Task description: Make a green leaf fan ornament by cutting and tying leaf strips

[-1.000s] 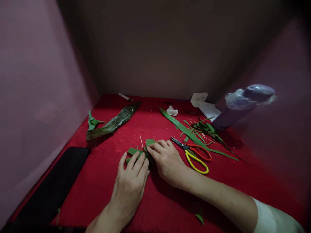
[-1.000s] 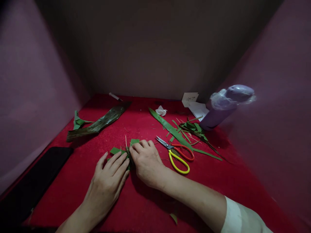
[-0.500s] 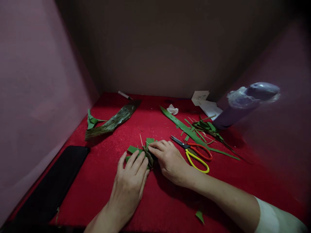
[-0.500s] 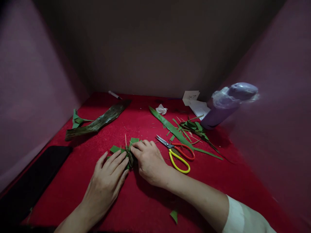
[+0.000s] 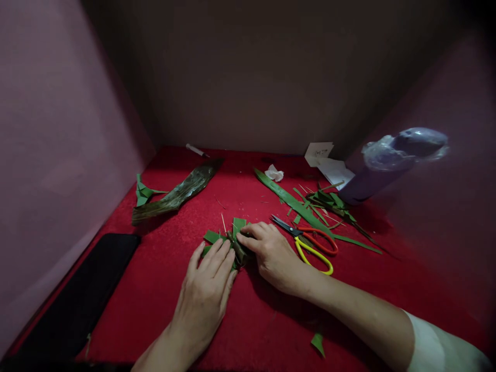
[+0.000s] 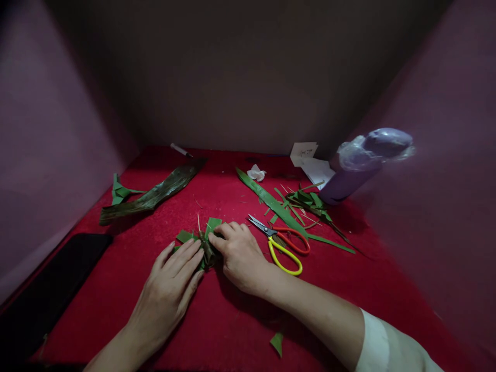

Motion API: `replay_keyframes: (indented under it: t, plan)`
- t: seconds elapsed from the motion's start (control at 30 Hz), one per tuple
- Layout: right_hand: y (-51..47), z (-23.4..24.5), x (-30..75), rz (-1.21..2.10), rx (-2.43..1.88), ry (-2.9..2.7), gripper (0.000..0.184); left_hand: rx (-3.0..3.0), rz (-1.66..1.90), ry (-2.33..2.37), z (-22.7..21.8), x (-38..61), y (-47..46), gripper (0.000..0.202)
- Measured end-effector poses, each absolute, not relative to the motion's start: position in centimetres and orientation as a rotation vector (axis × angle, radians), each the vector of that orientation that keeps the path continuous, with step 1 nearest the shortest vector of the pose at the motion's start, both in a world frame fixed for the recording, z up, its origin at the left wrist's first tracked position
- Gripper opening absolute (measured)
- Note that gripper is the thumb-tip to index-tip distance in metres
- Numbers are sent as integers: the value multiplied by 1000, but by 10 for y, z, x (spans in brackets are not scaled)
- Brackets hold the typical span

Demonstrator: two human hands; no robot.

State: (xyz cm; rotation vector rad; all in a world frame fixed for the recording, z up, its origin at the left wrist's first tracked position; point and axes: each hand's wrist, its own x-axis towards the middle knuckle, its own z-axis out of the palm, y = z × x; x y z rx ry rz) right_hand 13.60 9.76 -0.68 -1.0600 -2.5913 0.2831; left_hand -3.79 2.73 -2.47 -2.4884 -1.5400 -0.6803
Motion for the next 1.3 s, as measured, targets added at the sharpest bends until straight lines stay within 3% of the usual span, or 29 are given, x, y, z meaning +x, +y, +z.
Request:
replay_keyframes:
  t: [1.3]
  plan:
    - [98,-12,131,278,-1107,-2614,38,-2586,-646,-1529,-27,-41,31,39]
